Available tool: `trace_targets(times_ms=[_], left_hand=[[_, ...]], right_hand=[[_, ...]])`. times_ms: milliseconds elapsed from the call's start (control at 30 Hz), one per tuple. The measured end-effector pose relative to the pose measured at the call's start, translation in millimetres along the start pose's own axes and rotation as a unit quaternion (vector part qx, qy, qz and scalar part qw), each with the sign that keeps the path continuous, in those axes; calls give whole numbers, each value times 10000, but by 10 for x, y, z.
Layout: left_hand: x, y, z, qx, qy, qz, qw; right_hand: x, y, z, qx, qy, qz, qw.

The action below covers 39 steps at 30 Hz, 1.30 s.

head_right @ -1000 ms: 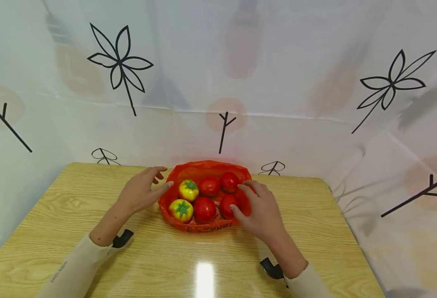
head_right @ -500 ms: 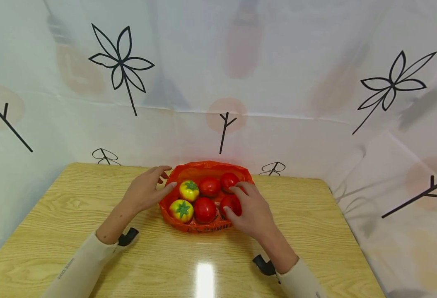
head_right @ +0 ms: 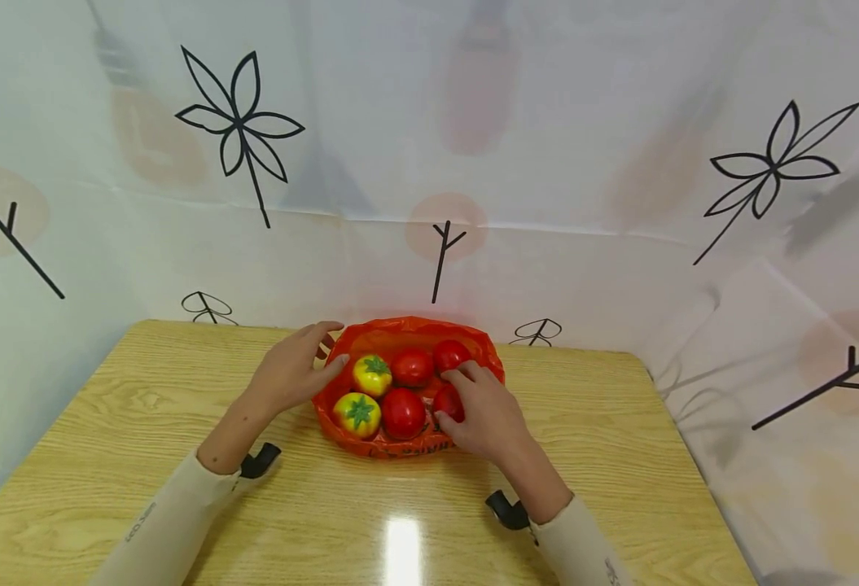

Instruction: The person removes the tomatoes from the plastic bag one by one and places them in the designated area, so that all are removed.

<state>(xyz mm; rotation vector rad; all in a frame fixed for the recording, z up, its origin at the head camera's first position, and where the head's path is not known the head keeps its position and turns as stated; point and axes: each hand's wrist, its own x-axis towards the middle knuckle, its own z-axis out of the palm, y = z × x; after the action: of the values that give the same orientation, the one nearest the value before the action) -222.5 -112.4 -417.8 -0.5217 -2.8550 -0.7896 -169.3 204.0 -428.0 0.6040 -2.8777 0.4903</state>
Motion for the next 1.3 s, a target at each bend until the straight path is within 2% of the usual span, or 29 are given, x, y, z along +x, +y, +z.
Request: trace_targets(times_ms=[400,533,733,1067,1300], left_hand=[[91,35,48,233,-186,59,9995],[126,47,63,207,-151,45,9997],[137,50,66,259,-4,184,9995],[139,40,48,221,48,137,9997],[149,59,32,187,51,281,9994]], right_hand=[[117,0,29,-129,-686,144,9975],[169,-14,22,-184,-942,269,9950],[220,-30,11,-170,-1147,393,9925],[223,-34,-13,-50,-994,330,9945],[210,-30,-26,-23,-796,302,9964]])
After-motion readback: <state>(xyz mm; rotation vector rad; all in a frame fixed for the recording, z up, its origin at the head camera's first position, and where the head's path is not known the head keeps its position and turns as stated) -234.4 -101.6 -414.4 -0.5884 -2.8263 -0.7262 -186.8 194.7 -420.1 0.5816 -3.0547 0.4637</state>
